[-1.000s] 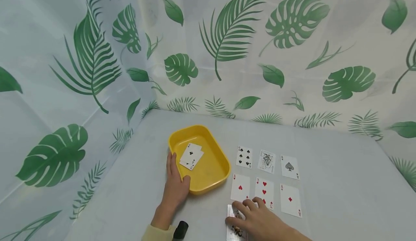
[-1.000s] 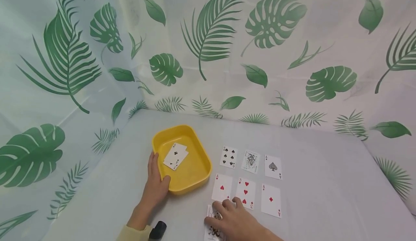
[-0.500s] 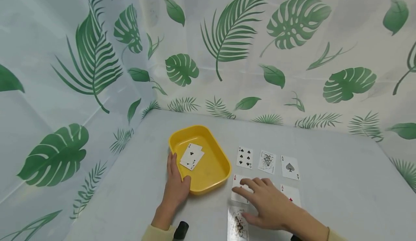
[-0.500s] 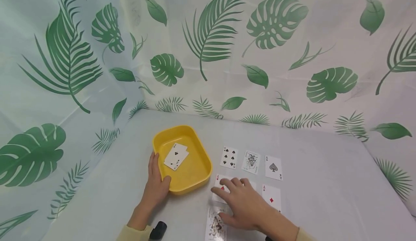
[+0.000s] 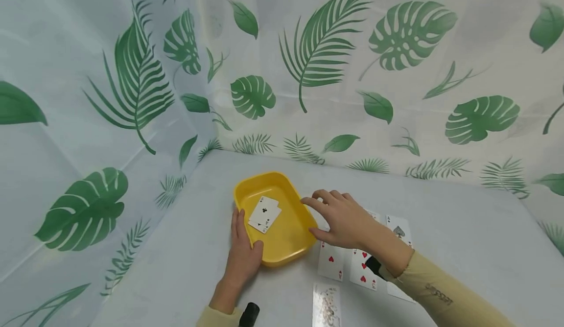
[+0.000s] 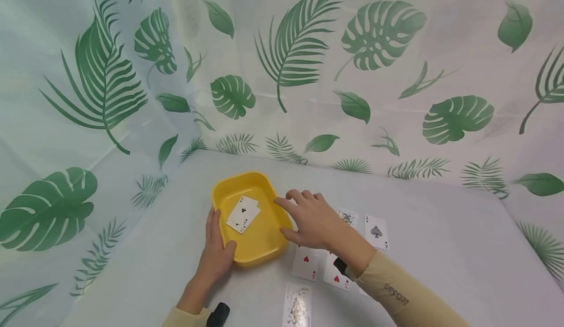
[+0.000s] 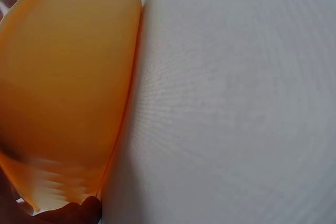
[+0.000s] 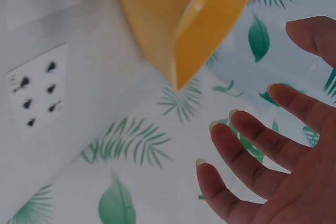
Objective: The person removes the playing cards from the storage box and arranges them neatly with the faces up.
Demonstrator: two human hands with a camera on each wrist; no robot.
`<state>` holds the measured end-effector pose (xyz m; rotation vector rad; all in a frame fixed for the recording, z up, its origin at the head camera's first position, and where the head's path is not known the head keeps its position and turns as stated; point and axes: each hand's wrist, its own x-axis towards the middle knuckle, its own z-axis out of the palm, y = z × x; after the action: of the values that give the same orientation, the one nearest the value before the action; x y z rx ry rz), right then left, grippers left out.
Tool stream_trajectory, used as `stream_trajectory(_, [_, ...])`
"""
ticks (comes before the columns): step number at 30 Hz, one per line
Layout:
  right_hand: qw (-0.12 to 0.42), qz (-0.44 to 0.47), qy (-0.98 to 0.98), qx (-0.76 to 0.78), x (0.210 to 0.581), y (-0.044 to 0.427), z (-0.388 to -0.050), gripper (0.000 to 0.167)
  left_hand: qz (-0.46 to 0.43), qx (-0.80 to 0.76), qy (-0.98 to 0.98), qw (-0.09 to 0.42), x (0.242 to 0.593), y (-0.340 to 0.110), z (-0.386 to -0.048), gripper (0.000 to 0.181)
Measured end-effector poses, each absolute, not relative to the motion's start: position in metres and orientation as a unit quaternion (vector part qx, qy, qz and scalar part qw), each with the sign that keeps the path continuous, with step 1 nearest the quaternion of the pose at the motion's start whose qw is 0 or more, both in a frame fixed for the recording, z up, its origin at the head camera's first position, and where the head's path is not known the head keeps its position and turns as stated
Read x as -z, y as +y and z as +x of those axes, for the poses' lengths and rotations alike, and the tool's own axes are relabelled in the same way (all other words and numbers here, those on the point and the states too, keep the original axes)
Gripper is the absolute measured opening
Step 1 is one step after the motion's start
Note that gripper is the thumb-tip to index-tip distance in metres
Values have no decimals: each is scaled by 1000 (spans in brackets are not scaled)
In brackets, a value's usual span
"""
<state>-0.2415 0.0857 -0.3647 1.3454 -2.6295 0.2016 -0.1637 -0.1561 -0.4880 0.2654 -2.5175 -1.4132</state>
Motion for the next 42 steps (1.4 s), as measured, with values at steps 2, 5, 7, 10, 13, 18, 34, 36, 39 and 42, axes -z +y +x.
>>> stream_trajectory(2, [81,458,-883,-67,364,72,-248,60,90,483,-862,124,489,-156,-164,87])
stream_trajectory(5, [61,466,-880,-63,363,51,-257,60,89,483,-862,128,489,-156,-163,87])
stream_trajectory(7, [45,473,-878,-59,363,38,-263,60,89,483,-861,130,489,-155,-164,86])
stream_trajectory(10, [20,478,-877,-52,365,21,-272,60,88,485,-860,131,488,-155,-164,86])
stream_trajectory(13, [2,479,-877,-45,370,8,-280,60,89,484,-861,128,488,-154,-166,86])
stream_trajectory(18, [-15,473,-881,-20,380,-7,-293,61,87,474,-868,121,489,-150,-167,86])
stream_trajectory(34, [-72,447,-889,70,413,-62,-311,69,75,465,-874,121,486,-158,-163,86])
stream_trajectory(36, [-80,439,-891,80,416,-67,-312,70,74,465,-874,123,485,-158,-163,85])
stream_trajectory(39, [-90,433,-891,103,424,-72,-312,75,72,464,-873,130,485,-157,-163,85])
stream_trajectory(42, [-103,427,-891,118,431,-76,-312,79,71,465,-872,135,484,-156,-162,85])
